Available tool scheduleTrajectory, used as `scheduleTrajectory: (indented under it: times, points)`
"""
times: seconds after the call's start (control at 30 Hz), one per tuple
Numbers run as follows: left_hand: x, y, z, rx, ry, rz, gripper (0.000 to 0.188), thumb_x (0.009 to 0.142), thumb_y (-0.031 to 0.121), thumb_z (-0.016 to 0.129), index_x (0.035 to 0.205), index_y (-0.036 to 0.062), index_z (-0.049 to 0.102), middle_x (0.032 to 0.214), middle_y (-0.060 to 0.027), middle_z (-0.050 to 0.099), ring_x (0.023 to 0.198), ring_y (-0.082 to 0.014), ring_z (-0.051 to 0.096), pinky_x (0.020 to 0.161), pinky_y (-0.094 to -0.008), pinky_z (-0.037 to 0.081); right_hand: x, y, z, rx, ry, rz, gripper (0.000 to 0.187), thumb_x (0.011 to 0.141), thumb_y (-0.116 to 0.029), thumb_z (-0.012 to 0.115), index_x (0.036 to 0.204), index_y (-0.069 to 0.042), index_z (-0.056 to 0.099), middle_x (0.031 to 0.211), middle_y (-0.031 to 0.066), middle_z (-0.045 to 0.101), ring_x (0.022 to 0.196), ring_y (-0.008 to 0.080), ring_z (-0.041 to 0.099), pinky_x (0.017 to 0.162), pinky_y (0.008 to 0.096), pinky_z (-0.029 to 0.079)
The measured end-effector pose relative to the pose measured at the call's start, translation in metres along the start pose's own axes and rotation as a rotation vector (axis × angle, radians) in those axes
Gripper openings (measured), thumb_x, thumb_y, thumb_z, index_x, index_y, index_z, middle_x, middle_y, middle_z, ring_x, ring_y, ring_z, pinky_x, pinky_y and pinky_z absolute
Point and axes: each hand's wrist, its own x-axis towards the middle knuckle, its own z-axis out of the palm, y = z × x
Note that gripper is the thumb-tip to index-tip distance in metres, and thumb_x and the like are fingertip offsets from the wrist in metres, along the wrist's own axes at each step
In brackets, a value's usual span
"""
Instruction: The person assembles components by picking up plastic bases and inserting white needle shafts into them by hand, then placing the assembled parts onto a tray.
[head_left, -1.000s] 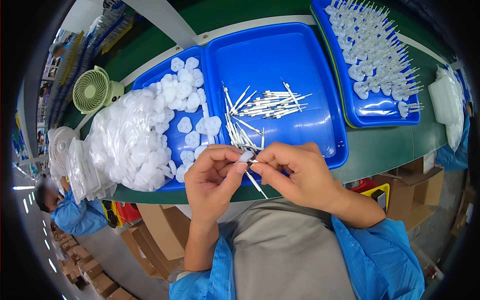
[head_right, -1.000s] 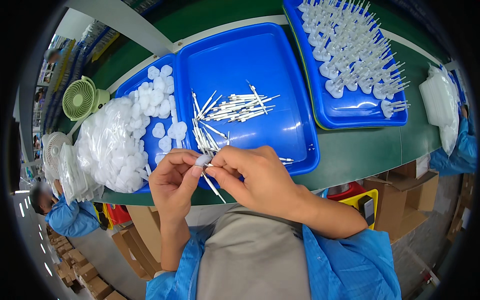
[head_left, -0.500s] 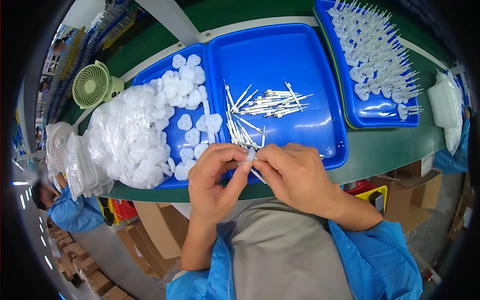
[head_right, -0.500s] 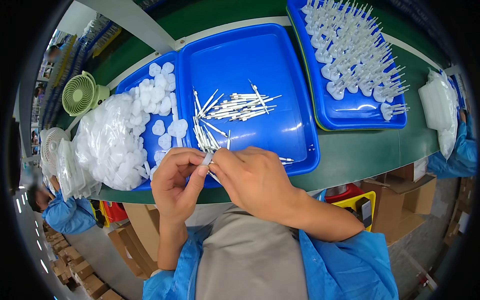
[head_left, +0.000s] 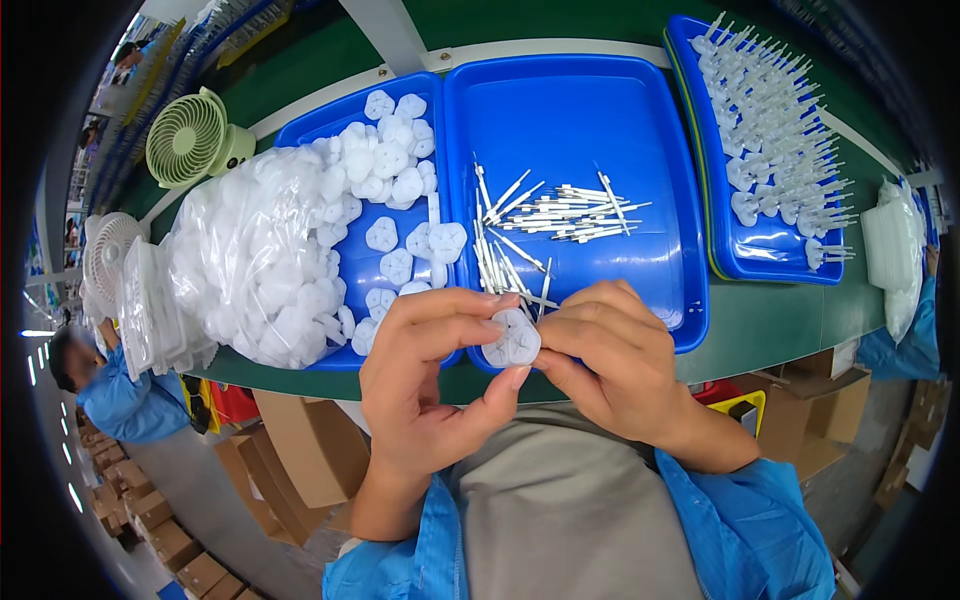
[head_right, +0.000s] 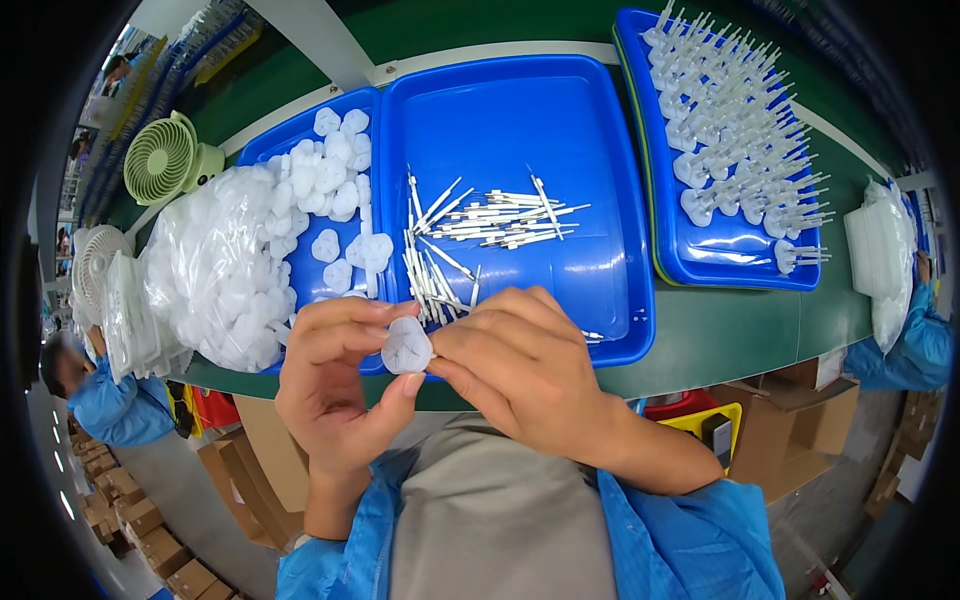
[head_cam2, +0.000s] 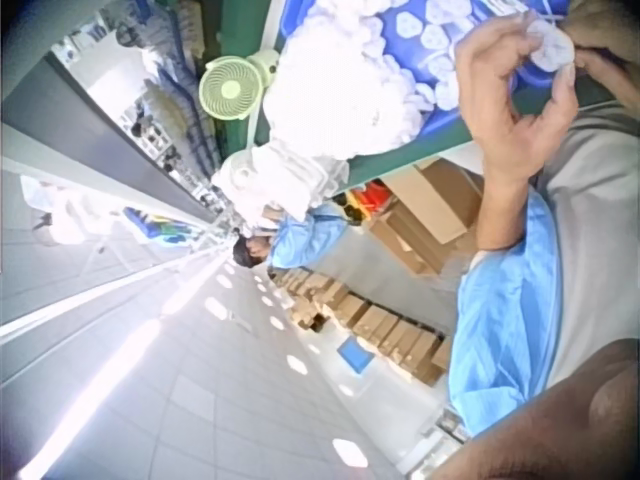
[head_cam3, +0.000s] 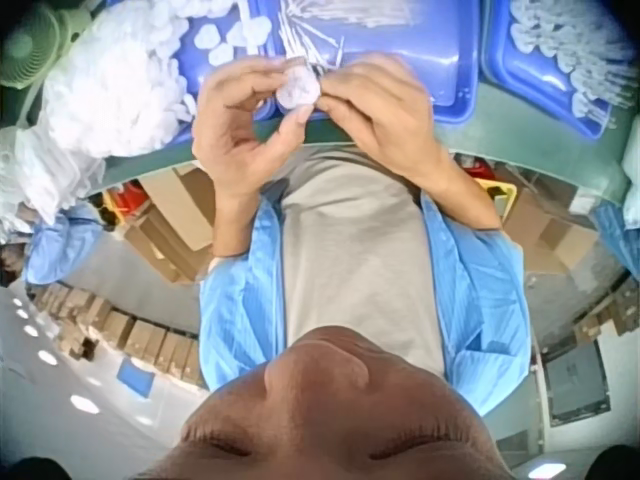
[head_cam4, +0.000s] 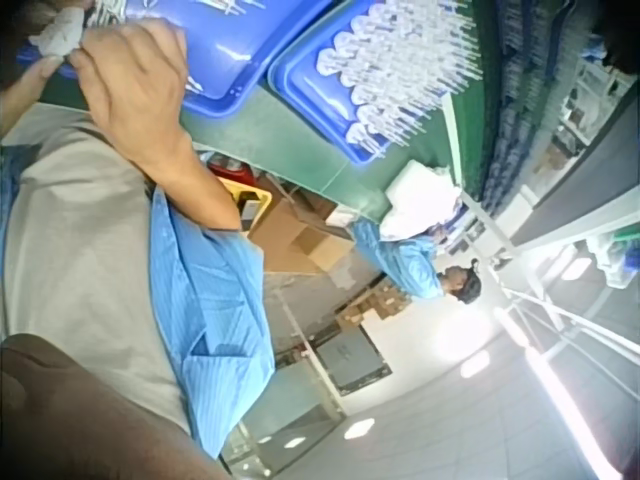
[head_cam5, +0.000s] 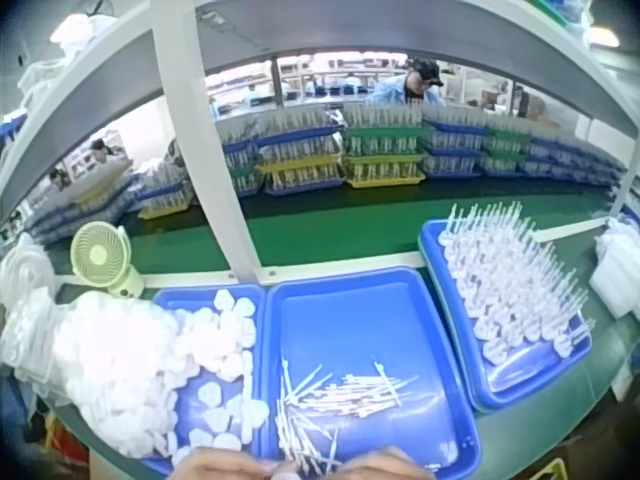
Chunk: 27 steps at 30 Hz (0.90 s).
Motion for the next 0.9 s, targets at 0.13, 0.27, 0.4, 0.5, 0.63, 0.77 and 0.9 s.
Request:
scheduleTrajectory:
  times: [0.13, 0.27, 0.4, 0.5, 0.63, 0.77, 0.9]
  points:
    - [0.004, -0.003, -0.01, 0.181, -0.117, 0.107, 0.038, 0.081, -0.005, 0.093, 0.115, -0.0013, 0.078, 0.125, -0.0197, 0.075, 0.112, -0.033, 0.083, 0.092, -0.0372, 0.067, 0.0, 0.0, 0.001, 0.016, -0.007, -0.002, 0.027, 0.09, -0.012, 0.092, 0.114, -0.005, 0.08, 0.102, 0.0082, 0.08, 0.082, 0.027, 0.071, 0.071, 0.0397, 0.049]
    - [0.005, -0.003, -0.012, 0.207, -0.115, 0.119, 0.04, 0.08, -0.005, 0.093, 0.117, -0.0011, 0.08, 0.124, -0.0196, 0.076, 0.111, -0.0312, 0.083, 0.09, -0.0357, 0.068, 0.0, 0.001, 0.002, 0.033, -0.009, -0.004, 0.028, 0.09, -0.011, 0.092, 0.114, -0.004, 0.08, 0.101, 0.0087, 0.079, 0.079, 0.0273, 0.07, 0.069, 0.0399, 0.049]
    - [0.005, -0.001, -0.013, 0.214, -0.148, 0.153, 0.038, 0.082, -0.007, 0.091, 0.118, -0.0015, 0.082, 0.126, -0.0201, 0.075, 0.11, -0.0308, 0.082, 0.091, -0.035, 0.069, 0.0, -0.001, 0.0, 0.038, -0.027, 0.006, 0.028, 0.09, -0.01, 0.092, 0.114, -0.004, 0.079, 0.1, 0.0095, 0.079, 0.079, 0.0274, 0.07, 0.069, 0.0399, 0.049]
    - [0.004, -0.006, -0.013, 0.235, -0.194, 0.199, 0.035, 0.083, -0.009, 0.089, 0.117, -0.0022, 0.083, 0.129, -0.0208, 0.074, 0.113, -0.0311, 0.082, 0.092, -0.0356, 0.071, -0.001, -0.001, 0.0, 0.042, -0.02, 0.007, 0.027, 0.09, -0.009, 0.091, 0.113, -0.003, 0.079, 0.1, 0.0098, 0.079, 0.078, 0.0274, 0.07, 0.068, 0.04, 0.049]
    - [0.001, -0.007, -0.009, 0.223, -0.178, 0.196, 0.029, 0.085, -0.01, 0.088, 0.113, -0.0026, 0.083, 0.131, -0.0221, 0.073, 0.116, -0.0322, 0.081, 0.093, -0.0375, 0.072, -0.002, 0.0, 0.001, 0.064, -0.012, 0.018, 0.027, 0.089, -0.008, 0.091, 0.113, -0.002, 0.079, 0.099, 0.0099, 0.079, 0.078, 0.0274, 0.071, 0.068, 0.0403, 0.049]
    - [0.0, -0.009, -0.008, 0.105, -0.156, 0.139, 0.025, 0.086, -0.01, 0.089, 0.109, -0.003, 0.082, 0.132, -0.0242, 0.073, 0.119, -0.0347, 0.081, 0.095, -0.0387, 0.071, -0.003, 0.001, 0.0, 0.088, -0.014, 0.03, 0.027, 0.089, -0.007, 0.091, 0.113, -0.002, 0.079, 0.098, 0.01, 0.079, 0.078, 0.0277, 0.071, 0.068, 0.0403, 0.05]
    - [-0.001, 0.002, 0.003, 0.008, -0.013, -0.027, 0.029, 0.085, -0.007, 0.091, 0.111, -0.0034, 0.081, 0.133, -0.0246, 0.073, 0.118, -0.0362, 0.081, 0.097, -0.041, 0.069, -0.003, 0.001, -0.001, 0.097, -0.008, 0.048, 0.027, 0.089, -0.007, 0.091, 0.113, -0.003, 0.079, 0.097, 0.0104, 0.079, 0.078, 0.0277, 0.071, 0.068, 0.0401, 0.05]
